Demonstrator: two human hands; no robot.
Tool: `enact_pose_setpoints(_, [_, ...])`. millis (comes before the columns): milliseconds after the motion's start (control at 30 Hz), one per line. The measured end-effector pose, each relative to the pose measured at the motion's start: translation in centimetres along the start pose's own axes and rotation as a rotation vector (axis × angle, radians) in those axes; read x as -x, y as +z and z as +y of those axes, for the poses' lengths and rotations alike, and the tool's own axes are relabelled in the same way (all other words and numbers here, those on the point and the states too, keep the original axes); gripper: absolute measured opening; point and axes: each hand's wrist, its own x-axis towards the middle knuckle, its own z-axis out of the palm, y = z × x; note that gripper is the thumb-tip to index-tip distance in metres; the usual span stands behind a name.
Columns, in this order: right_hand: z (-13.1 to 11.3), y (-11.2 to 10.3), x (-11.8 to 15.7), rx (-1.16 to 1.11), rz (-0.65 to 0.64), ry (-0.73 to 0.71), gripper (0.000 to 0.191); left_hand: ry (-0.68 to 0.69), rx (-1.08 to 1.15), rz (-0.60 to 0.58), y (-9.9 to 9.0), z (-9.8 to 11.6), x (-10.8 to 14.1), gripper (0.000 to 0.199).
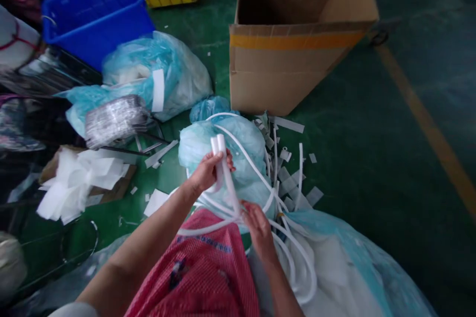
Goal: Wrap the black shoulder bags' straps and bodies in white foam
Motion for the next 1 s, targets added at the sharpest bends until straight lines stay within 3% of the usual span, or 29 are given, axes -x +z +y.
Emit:
enact_pose_setpoints(100, [-6.5, 6.0, -1.3, -0.252, -0.024, -0.062, 0.05, 0.146, -0.032, -0.108, 2.6, 8.8, 4.2, 0.04])
enact_pose_setpoints(200, [-14.0, 13.6, -2.5, -0.376, -0.253, -0.252, 0.071, 0.272, -0.148, -0.241, 5.3, 17.2, 8.3, 0.039])
enact_pose_setpoints(267, [-18.7, 18.3, -2.3, -0.321, -0.436, -0.343, 0.077, 0.348, -0.228, -0.271, 6.9, 22.1, 10.8, 0.038])
enact_pose_setpoints(367, [-23.5, 23.8, -0.5, -0.167, -0.67, -0.327, 0.063, 0.483, -0.301, -0.203, 8.5, 27.8, 14.4, 0.029])
enact_pose_setpoints(467, [-25.4, 26.6, 1.8, -0.197, -0.745, -0.271, 0.053, 0.593, -0.307, -0.097, 8.3, 31.8, 17.5, 0.021])
enact_pose_setpoints(600, [-25.5, 27.1, 4.1, -0.154, -0.868, -0.225, 0.055, 0.709, -0.233, 0.033, 5.9, 33.9, 21.1, 0.022])
enact_pose_setpoints(700, [-25.1, 26.6, 5.6, -0.106, -0.92, -0.145, 0.053, 0.769, -0.204, 0.126, 4.3, 33.7, 23.3, 0.024])
enact_pose_setpoints(800, [-24.4, 26.1, 7.4, -0.11, -0.935, -0.084, 0.047, 0.805, -0.201, 0.178, 4.0, 32.7, 25.5, 0.025])
enact_pose_setpoints(900, [-23.4, 26.1, 9.1, -0.039, -0.878, -0.074, 0.039, 0.837, -0.202, 0.211, 4.8, 31.5, 27.8, 0.028])
enact_pose_setpoints(1000, [-22.4, 26.4, 10.2, 0.055, -0.679, -0.155, 0.034, 0.876, -0.223, 0.203, 6.2, 30.0, 29.9, 0.031])
